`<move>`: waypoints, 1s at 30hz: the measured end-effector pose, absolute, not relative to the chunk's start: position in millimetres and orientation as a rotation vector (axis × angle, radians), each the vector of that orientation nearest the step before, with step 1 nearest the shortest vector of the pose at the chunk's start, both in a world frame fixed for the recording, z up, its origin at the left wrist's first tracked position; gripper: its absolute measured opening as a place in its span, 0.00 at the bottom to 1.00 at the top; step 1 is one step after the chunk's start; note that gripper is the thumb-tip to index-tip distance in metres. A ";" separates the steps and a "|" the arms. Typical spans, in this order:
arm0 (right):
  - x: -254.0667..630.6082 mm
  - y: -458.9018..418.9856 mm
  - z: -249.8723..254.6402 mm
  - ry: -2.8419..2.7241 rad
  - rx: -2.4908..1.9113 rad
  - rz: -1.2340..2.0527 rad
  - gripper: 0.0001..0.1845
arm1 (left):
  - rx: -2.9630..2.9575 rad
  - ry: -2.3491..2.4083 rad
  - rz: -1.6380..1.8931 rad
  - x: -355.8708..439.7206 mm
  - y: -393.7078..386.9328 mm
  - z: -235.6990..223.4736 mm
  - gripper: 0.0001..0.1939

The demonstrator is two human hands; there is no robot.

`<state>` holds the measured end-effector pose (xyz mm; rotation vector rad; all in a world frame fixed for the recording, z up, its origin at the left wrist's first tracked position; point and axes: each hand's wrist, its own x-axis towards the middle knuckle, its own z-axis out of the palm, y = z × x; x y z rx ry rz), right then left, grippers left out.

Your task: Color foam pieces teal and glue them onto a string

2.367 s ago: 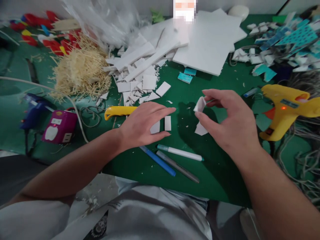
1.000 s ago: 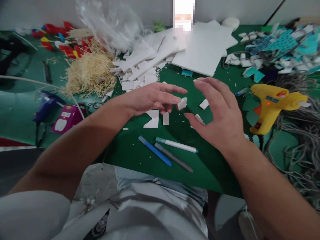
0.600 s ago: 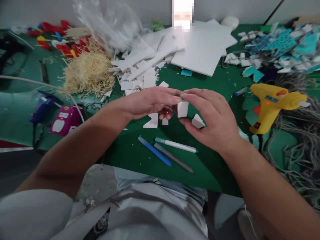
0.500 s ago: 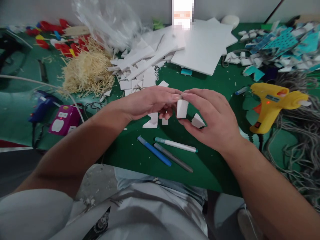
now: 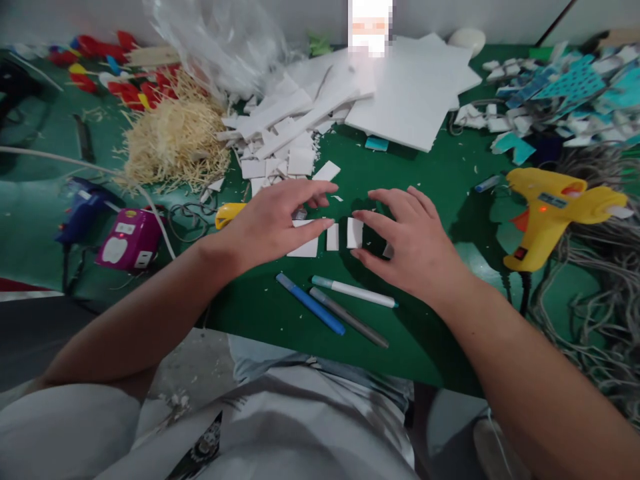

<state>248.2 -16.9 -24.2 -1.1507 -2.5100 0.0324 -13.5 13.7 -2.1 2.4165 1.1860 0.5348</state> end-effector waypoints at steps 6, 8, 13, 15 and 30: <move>243.9 -16.6 -32.3 -2.554 -1.194 0.046 0.22 | 2.507 1.053 0.400 -16.4 6.9 -7.2 0.28; 246.2 -15.6 -31.6 -2.553 -1.171 0.044 0.26 | 2.530 1.002 0.355 -16.5 7.1 -8.7 0.30; 263.8 -10.2 -14.9 -2.388 -1.407 0.007 0.26 | 2.620 0.978 0.314 -12.8 5.4 -13.2 0.28; 273.0 -7.9 -7.4 -2.235 -1.629 -0.070 0.23 | 2.654 0.989 0.294 -9.9 4.0 -13.0 0.27; 269.5 -1.0 -0.3 -1.770 -1.753 0.603 0.26 | 2.576 0.986 0.492 -10.5 2.7 -13.5 0.26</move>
